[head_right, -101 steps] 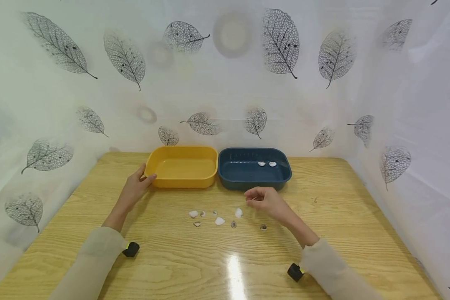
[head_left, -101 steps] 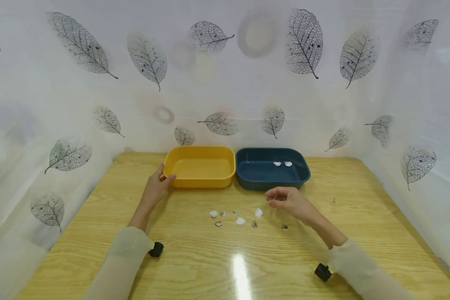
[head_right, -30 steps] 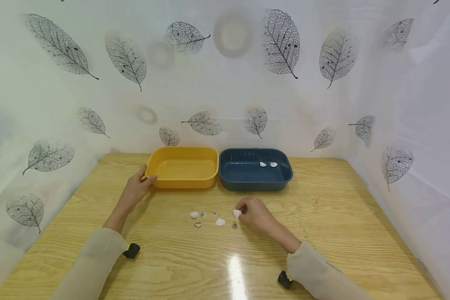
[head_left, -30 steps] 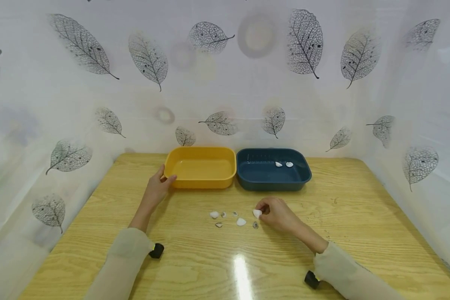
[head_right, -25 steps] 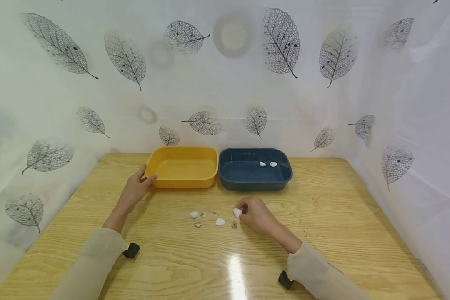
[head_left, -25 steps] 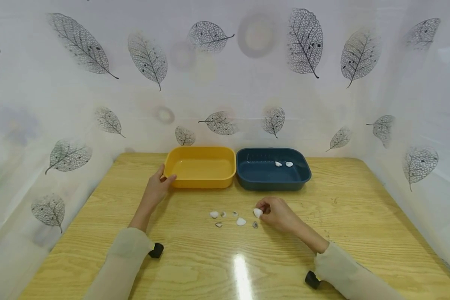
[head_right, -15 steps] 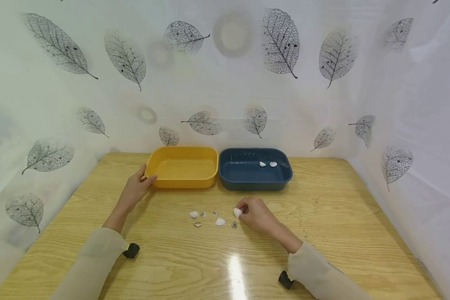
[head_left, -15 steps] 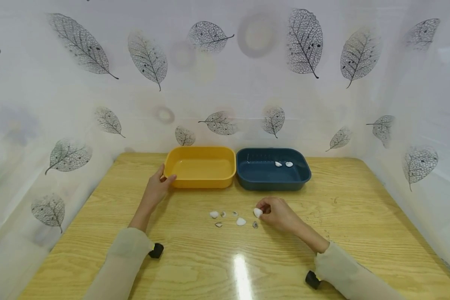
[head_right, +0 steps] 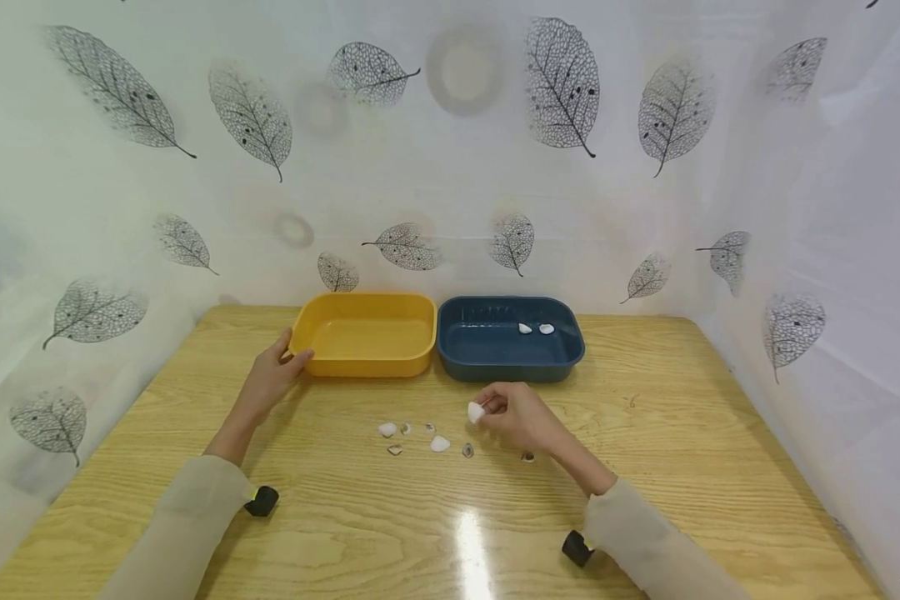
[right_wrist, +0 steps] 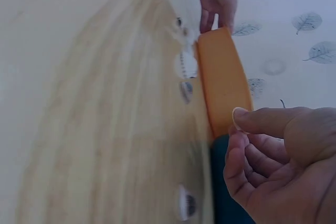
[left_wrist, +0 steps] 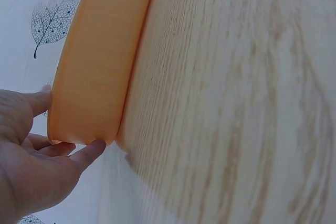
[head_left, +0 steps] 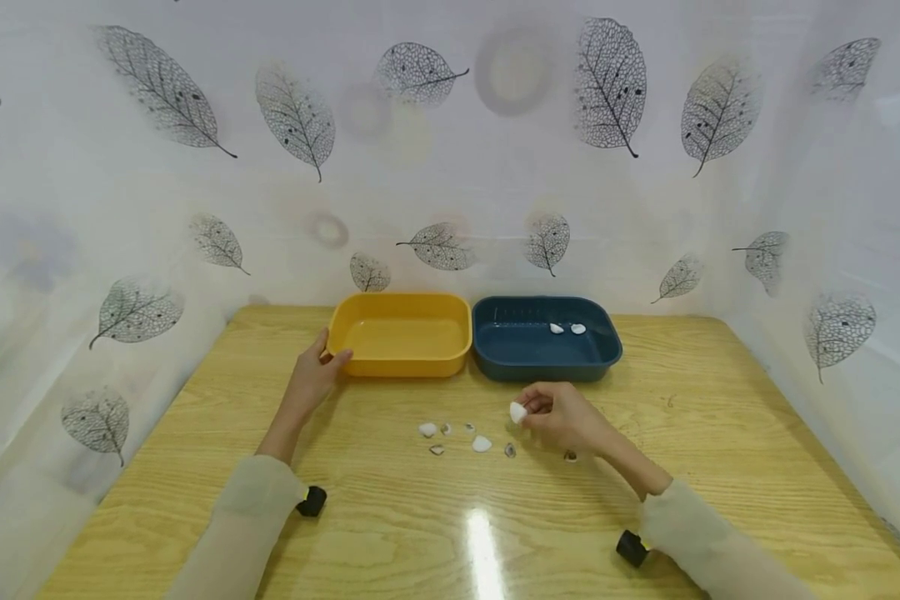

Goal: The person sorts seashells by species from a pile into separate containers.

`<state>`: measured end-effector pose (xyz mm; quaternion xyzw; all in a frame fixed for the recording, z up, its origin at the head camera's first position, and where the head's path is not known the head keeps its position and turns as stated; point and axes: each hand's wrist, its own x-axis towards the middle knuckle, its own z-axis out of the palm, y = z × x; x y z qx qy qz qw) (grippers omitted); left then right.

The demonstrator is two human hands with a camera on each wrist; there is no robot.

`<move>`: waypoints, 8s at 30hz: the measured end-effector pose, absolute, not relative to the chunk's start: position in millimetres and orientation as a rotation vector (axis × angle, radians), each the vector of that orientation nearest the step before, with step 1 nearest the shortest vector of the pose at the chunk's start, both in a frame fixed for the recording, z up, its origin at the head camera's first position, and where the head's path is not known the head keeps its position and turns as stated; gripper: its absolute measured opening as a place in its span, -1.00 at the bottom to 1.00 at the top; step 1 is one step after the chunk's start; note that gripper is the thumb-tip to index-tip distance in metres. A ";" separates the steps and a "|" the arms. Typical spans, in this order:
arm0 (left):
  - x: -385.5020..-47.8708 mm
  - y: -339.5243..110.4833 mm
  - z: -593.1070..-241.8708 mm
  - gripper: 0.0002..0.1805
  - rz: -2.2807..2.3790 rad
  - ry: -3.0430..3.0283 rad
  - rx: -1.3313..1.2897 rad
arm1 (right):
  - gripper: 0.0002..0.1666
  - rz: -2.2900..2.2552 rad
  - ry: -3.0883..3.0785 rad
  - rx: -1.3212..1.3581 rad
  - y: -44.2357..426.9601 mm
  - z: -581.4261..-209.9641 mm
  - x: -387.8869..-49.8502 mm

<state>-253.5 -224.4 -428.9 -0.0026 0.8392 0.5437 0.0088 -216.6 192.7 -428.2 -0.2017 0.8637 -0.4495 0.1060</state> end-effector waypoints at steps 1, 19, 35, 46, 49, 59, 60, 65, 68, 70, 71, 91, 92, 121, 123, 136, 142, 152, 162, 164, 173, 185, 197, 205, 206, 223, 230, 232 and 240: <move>-253.9 -224.7 -429.1 -0.15 1.696 2.624 -0.006 | -0.75 -1.347 2.526 -0.597 194.0 -425.4 -217.6; -253.9 -225.9 -428.4 -0.15 1.664 2.643 -0.003 | -0.56 -1.628 2.450 -0.413 217.6 -368.8 -250.1; -253.5 -225.4 -428.1 -0.14 1.661 2.645 -0.011 | -0.54 -1.528 2.593 -0.260 235.7 -364.9 -304.2; -256.0 -225.6 -427.5 -0.16 1.678 2.635 -0.017 | -0.52 -1.572 2.616 -0.135 237.0 -367.8 -325.0; -255.7 -225.8 -427.6 -0.16 1.681 2.632 -0.012 | -0.48 -1.626 2.601 -0.097 238.7 -369.8 -327.9; -254.4 -226.3 -428.4 -0.14 1.684 2.628 -0.026 | -0.44 -1.758 2.495 -0.115 244.3 -374.3 -327.4; -254.3 -226.3 -428.4 -0.14 1.682 2.632 -0.028 | -0.44 -1.753 2.495 -0.127 245.0 -374.2 -326.2; -253.9 -226.6 -428.8 -0.14 1.676 2.638 -0.026 | -0.47 -1.720 2.523 -0.196 247.5 -371.8 -315.4; -254.1 -226.7 -428.7 -0.15 1.673 2.642 -0.023 | -0.47 -1.677 2.551 -0.245 249.1 -369.5 -306.5; -254.3 -226.7 -428.7 -0.14 1.668 2.644 -0.022 | -0.48 -1.653 2.560 -0.279 249.8 -367.7 -300.3; -254.4 -226.5 -428.5 -0.14 1.666 2.647 -0.022 | -0.49 -1.644 2.563 -0.294 249.8 -366.8 -297.1; -255.2 -226.8 -429.6 -0.14 1.666 2.650 -0.012 | -0.49 -1.663 2.395 -0.508 232.8 -370.5 -247.6; -255.2 -227.0 -429.7 -0.14 1.660 2.654 -0.009 | -0.50 -1.666 2.380 -0.514 230.9 -371.5 -245.2; -254.9 -225.5 -427.5 -0.15 1.641 2.674 -0.009 | -0.61 -1.559 2.297 -0.621 195.2 -418.2 -211.4; -254.9 -225.6 -427.7 -0.16 1.648 2.672 -0.011 | -0.64 -1.527 2.328 -0.658 192.0 -421.3 -209.9; -253.1 -224.6 -425.9 -0.16 1.652 2.659 -0.004 | -0.77 -1.376 2.492 -0.827 173.5 -434.5 -205.5; -252.8 -223.8 -424.4 -0.16 1.646 2.668 -0.012 | -0.77 -1.316 2.535 -0.860 167.7 -434.6 -204.5; -252.4 -224.4 -424.7 -0.16 1.644 2.663 -0.002 | -0.79 -1.229 2.563 -0.844 153.8 -439.7 -201.8; -253.5 -224.0 -425.3 -0.17 1.649 2.665 0.000 | -0.75 -1.176 2.585 -0.875 146.7 -442.0 -199.9; -253.6 -224.1 -425.3 -0.17 1.657 2.660 0.003 | -0.73 -1.154 2.602 -0.866 145.2 -442.3 -199.4; -253.5 -224.6 -426.2 -0.16 1.660 2.663 0.004 | -0.76 -1.063 2.690 -0.797 137.8 -441.7 -194.1; -254.0 -225.4 -427.0 -0.16 1.641 2.671 -0.008 | -0.84 -1.011 2.754 -0.785 133.5 -443.9 -191.7; -255.7 -227.0 -430.4 -0.14 1.685 2.644 0.028 | -0.86 -1.067 2.731 -0.833 129.0 -442.1 -191.7; -255.8 -227.1 -429.4 -0.14 1.669 2.654 0.024 | -0.87 -1.082 2.717 -0.863 130.0 -441.8 -192.6; -255.6 -227.2 -429.1 -0.14 1.665 2.655 0.024 | -0.88 -1.093 2.712 -0.871 130.5 -441.4 -192.8; -254.3 -225.7 -427.1 -0.14 1.654 2.650 -0.004 | -0.93 -1.249 2.614 -0.767 159.0 -416.3 -206.2; -253.9 -226.2 -426.2 -0.14 1.645 2.657 -0.002 | -0.88 -1.358 2.597 -0.675 172.4 -400.2 -214.3; -253.8 -226.2 -426.1 -0.14 1.644 2.656 -0.004 | -0.86 -1.374 2.595 -0.657 175.5 -395.0 -216.7; -253.5 -226.7 -425.9 -0.14 1.661 2.642 -0.002 | -0.82 -1.432 2.617 -0.535 191.1 -374.1 -230.4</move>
